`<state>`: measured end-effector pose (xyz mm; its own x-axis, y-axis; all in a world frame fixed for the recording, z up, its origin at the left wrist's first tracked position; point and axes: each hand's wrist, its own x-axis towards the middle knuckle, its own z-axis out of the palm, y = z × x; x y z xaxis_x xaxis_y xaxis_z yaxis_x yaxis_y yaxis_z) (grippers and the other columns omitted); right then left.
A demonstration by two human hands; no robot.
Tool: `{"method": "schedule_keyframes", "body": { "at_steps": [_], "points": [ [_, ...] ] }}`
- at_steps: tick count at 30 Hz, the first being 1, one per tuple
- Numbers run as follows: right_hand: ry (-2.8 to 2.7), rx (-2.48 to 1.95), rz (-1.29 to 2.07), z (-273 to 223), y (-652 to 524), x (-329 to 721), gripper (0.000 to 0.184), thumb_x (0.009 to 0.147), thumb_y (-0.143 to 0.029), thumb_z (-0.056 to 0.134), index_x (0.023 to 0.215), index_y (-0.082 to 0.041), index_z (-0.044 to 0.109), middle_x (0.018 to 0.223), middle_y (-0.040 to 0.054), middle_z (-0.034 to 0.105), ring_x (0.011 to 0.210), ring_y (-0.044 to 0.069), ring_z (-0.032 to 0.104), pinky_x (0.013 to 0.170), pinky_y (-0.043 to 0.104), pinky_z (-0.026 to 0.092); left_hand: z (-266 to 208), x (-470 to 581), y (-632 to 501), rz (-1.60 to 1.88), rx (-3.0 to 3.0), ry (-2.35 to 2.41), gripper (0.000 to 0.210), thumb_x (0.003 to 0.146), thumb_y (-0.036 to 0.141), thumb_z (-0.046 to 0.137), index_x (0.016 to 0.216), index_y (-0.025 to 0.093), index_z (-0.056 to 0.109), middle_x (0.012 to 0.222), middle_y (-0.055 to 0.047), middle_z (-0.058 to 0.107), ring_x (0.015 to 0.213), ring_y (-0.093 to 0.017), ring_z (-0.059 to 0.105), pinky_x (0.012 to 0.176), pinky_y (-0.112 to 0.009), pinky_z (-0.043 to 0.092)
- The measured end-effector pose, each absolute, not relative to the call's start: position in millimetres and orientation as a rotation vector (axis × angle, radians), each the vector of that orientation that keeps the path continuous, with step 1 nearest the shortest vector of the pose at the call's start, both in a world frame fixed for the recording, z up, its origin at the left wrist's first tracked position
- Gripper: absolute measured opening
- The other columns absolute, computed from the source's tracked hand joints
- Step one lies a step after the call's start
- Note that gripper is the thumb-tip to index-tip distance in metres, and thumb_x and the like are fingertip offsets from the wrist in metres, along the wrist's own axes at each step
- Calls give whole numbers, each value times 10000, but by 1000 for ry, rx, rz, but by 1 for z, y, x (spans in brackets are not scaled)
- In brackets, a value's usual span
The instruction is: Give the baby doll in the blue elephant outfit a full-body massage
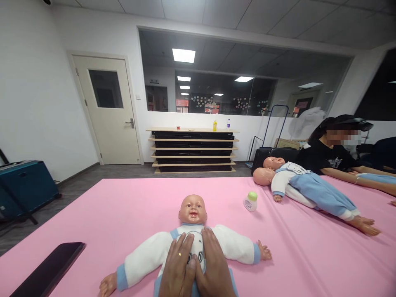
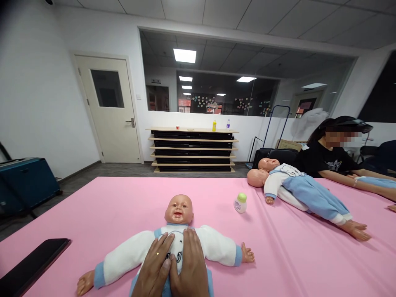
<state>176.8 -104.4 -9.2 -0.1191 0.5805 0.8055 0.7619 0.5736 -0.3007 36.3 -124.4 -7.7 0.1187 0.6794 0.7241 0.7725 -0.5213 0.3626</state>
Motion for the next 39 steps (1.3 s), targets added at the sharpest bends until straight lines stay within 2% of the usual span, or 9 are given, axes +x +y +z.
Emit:
{"method": "schedule_keyframes", "body": {
  "at_steps": [7, 12, 16, 20, 24, 31, 35, 39],
  "points": [
    [-1865, -917, -311, 0, -106, 182, 552, 888, -225, 498, 1428, -116, 454, 1330, 174, 603, 1262, 322, 569, 958, 488, 566, -15, 41, -120, -1346, -2211, -1546, 574, 1018, 242, 312, 1572, 315, 183, 1493, -43, 491, 1429, -200, 382, 1219, -448, 250],
    [-1981, -721, -258, 12, -107, 181, 453, 847, -172, 499, 1294, -160, 570, 1156, 114, 699, 1175, 262, 635, 971, 416, 572, -21, 37, -118, -1418, -2172, -1605, 598, 1017, 240, 318, 1582, 289, 130, 1550, -73, 405, 1466, -220, 309, 1204, -476, 284],
    [-2027, -678, -225, 10, -103, 180, 477, 846, -203, 504, 1317, -162, 565, 1164, 113, 700, 1127, 260, 660, 953, 410, 578, -17, 36, -120, -1430, -2132, -1670, 618, 1016, 236, 323, 1585, 271, 87, 1564, -88, 378, 1473, -222, 291, 1199, -476, 299],
    [-2003, -803, -207, -2, -98, 182, 503, 886, -243, 507, 1383, -170, 531, 1265, 128, 655, 1173, 286, 634, 948, 429, 573, -12, 36, -124, -1401, -2177, -1664, 608, 1015, 258, 333, 1584, 223, 122, 1561, -112, 376, 1477, -238, 276, 1210, -470, 270],
    [-1961, -931, -183, -12, -96, 185, 525, 926, -343, 496, 1422, -173, 500, 1315, 138, 622, 1192, 309, 617, 955, 465, 560, -11, 36, -128, -1428, -2220, -1670, 587, 1008, 308, 359, 1571, 211, 226, 1556, -103, 386, 1481, -251, 266, 1213, -458, 262],
    [-1905, -1082, -249, -21, -93, 187, 620, 937, -401, 523, 1493, -158, 397, 1365, 172, 579, 1216, 354, 593, 922, 507, 564, -10, 34, -130, -1485, -2316, -1544, 524, 999, 343, 387, 1512, 236, 389, 1448, -93, 535, 1379, -235, 456, 1187, -469, 324],
    [-1864, -1083, -238, -24, -93, 185, 631, 950, -438, 494, 1503, -155, 381, 1384, 179, 559, 1233, 367, 575, 953, 540, 542, -5, 33, -124, -1357, -2357, -1519, 516, 1001, 316, 372, 1510, 238, 388, 1444, -87, 538, 1355, -224, 487, 1183, -471, 332],
    [-1890, -1043, -268, -20, -96, 186, 589, 955, -407, 469, 1479, -144, 415, 1383, 180, 557, 1253, 363, 561, 955, 547, 542, -7, 33, -119, -1257, -2333, -1509, 540, 1006, 297, 360, 1541, 242, 314, 1462, -87, 516, 1381, -219, 454, 1194, -469, 311]
  ]
}}
